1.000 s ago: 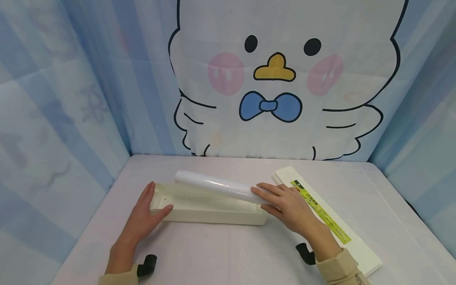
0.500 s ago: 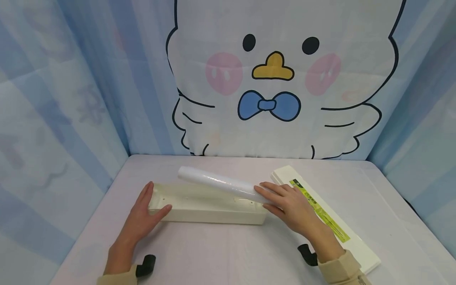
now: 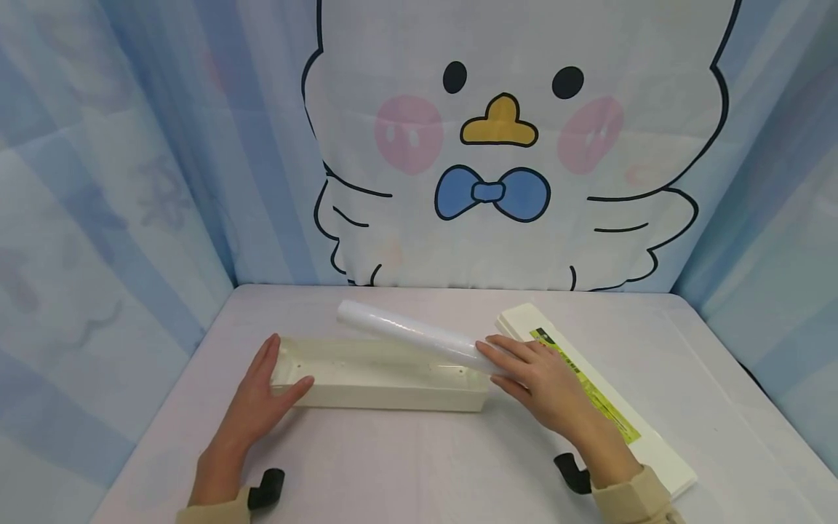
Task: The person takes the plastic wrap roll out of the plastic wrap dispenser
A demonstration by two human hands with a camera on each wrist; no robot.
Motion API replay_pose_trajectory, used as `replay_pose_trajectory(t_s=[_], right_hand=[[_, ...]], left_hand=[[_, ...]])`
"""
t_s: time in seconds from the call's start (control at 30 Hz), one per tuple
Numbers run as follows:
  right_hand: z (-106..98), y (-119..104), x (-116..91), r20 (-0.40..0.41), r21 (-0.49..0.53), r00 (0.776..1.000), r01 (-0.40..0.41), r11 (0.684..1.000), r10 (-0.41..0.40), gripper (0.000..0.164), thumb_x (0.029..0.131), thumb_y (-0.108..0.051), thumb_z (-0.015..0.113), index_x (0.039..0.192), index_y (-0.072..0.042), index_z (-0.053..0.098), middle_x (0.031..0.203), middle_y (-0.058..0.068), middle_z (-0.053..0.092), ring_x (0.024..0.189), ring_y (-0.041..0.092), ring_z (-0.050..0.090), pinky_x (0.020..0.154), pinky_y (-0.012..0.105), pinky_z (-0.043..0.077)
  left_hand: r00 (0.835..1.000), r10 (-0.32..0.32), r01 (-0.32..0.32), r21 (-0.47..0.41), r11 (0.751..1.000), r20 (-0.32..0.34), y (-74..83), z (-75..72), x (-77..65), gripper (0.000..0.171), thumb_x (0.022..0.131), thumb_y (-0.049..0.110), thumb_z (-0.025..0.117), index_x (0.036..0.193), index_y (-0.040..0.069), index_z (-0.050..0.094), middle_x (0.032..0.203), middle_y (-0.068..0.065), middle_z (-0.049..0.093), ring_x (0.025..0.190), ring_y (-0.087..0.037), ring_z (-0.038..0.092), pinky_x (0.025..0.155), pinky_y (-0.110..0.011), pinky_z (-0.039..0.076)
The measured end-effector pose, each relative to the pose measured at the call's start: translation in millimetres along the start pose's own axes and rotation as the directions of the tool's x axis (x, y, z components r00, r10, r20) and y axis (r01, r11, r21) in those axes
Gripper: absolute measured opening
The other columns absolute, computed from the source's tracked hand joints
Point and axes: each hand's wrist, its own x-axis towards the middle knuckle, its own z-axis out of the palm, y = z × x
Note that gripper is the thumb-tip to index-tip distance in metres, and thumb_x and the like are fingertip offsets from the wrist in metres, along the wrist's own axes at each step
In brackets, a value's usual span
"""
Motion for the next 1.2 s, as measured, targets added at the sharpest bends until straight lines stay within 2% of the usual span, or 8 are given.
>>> replay_pose_trajectory(t_s=[0.43, 0.83, 1.2], right_hand=[[-7, 6, -13, -0.019, -0.033, 0.999, -0.041, 0.999, 0.04, 0.062, 0.082, -0.019, 0.083, 0.139, -0.022, 0.062, 0.134, 0.005, 0.064, 0.104, 0.034, 0.065, 0.073, 0.052, 0.053], [-9, 11, -24, -0.032, -0.046, 0.997, -0.073, 0.996, 0.072, 0.062, 0.08, -0.017, 0.084, 0.138, -0.021, 0.063, 0.133, 0.006, 0.065, 0.103, 0.034, 0.066, 0.068, 0.045, 0.05], [-12, 16, -34, -0.05, -0.081, 0.993, -0.106, 0.991, 0.103, 0.063, 0.079, -0.017, 0.084, 0.138, -0.023, 0.063, 0.131, 0.004, 0.065, 0.098, 0.034, 0.066, 0.067, 0.046, 0.05]], left_hand=[[1.0, 0.008, -0.008, -0.003, 1.0, -0.008, -0.1, 0.3, 2.2, 0.103, 0.094, 0.048, 0.068, 0.159, -0.005, 0.007, 0.165, -0.027, 0.006, 0.15, -0.046, 0.008, 0.116, -0.065, 0.014], [1.0, 0.003, -0.003, 0.007, 1.0, -0.01, 1.3, 1.0, 1.4, 0.102, 0.094, 0.045, 0.068, 0.159, -0.005, 0.007, 0.165, -0.028, 0.006, 0.15, -0.046, 0.008, 0.115, -0.065, 0.014], [1.0, -0.005, 0.005, 0.006, 1.0, 0.001, 1.6, 0.0, 0.2, 0.103, 0.094, 0.047, 0.068, 0.159, -0.005, 0.008, 0.165, -0.027, 0.007, 0.15, -0.046, 0.009, 0.116, -0.065, 0.015]])
